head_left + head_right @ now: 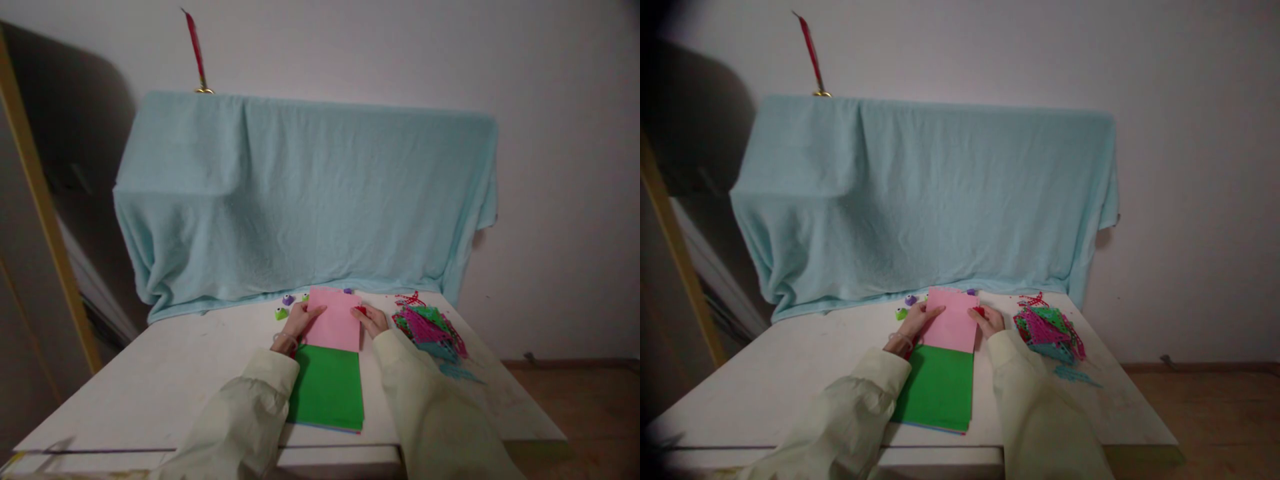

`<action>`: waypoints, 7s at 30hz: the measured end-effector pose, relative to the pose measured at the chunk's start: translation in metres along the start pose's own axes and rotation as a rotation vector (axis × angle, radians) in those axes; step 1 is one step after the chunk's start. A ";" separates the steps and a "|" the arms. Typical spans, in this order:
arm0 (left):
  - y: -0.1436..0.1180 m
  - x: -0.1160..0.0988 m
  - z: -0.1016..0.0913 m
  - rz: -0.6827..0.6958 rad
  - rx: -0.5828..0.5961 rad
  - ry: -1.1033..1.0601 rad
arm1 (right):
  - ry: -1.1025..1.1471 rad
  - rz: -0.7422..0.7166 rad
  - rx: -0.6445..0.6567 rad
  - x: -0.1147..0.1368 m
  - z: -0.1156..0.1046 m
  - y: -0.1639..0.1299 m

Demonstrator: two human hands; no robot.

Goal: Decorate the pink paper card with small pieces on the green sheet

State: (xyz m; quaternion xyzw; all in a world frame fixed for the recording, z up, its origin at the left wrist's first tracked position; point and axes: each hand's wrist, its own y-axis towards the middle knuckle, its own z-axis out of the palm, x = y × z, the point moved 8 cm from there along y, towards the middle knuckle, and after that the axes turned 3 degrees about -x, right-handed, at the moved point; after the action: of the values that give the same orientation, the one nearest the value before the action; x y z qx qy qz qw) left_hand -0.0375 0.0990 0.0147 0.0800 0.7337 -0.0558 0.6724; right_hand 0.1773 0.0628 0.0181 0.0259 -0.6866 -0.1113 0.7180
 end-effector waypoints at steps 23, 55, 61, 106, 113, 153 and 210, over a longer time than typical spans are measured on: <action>0.006 -0.001 -0.007 0.105 -0.103 0.069 | 0.024 0.108 -0.119 0.005 0.003 -0.004; -0.003 -0.014 -0.012 0.058 -0.189 0.065 | 0.279 0.189 -0.126 -0.015 -0.017 0.009; 0.003 -0.007 -0.009 0.099 -0.114 0.056 | 0.171 0.230 0.040 -0.011 0.001 0.000; 0.005 -0.002 -0.005 0.110 -0.090 0.025 | 0.231 0.069 -0.079 -0.004 -0.011 0.006; 0.004 -0.004 -0.001 0.115 -0.064 -0.002 | 0.219 0.079 -0.100 -0.007 -0.015 0.007; -0.006 -0.018 -0.014 0.073 -0.228 0.041 | 0.495 0.039 -0.189 -0.009 -0.016 0.009; 0.008 0.000 -0.018 0.149 -0.196 0.015 | 0.211 0.076 -0.033 -0.010 0.007 0.006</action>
State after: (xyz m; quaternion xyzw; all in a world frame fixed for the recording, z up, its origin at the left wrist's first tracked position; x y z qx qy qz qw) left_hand -0.0539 0.1104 0.0169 0.0686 0.7328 0.0670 0.6737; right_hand 0.1709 0.0716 0.0097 -0.0005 -0.6058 -0.0918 0.7903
